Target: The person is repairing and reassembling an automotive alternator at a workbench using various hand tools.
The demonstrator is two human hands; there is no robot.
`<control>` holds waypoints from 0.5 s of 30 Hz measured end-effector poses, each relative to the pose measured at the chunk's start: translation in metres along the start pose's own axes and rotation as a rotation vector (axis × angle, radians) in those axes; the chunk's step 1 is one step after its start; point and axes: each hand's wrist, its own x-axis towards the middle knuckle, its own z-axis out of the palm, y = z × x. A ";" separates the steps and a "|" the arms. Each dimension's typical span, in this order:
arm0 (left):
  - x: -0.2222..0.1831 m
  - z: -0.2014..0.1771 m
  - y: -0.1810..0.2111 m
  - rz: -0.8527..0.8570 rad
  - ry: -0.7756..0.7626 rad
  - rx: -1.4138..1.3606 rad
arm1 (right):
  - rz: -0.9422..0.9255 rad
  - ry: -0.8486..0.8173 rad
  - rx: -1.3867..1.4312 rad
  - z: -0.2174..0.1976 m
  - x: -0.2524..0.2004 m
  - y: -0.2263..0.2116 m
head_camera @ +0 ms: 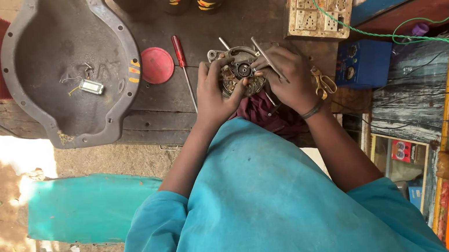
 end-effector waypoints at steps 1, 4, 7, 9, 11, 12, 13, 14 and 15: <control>0.000 -0.003 0.000 -0.002 -0.004 0.001 | 0.004 0.000 0.002 0.000 0.000 0.002; -0.004 -0.007 -0.005 0.040 -0.047 -0.037 | 0.038 0.022 0.088 0.001 -0.005 0.007; -0.012 -0.005 -0.030 0.074 -0.010 -0.138 | 0.162 0.071 0.267 0.002 -0.014 0.015; -0.023 -0.002 -0.056 -0.391 0.084 -0.706 | 0.334 0.124 0.492 0.003 -0.021 0.020; -0.041 -0.008 -0.088 -0.469 0.173 -0.739 | 0.420 0.155 0.570 0.005 -0.034 0.021; -0.050 -0.012 -0.104 -0.541 0.267 -0.769 | 0.502 0.187 0.648 0.007 -0.041 0.021; -0.062 -0.017 -0.111 -0.546 0.272 -0.765 | 0.505 0.181 0.652 0.009 -0.049 0.017; -0.074 -0.022 -0.118 -0.735 0.394 -1.035 | 0.587 0.221 0.670 0.011 -0.057 0.013; -0.085 -0.028 -0.125 -0.921 0.522 -1.304 | 0.668 0.260 0.687 0.014 -0.065 0.009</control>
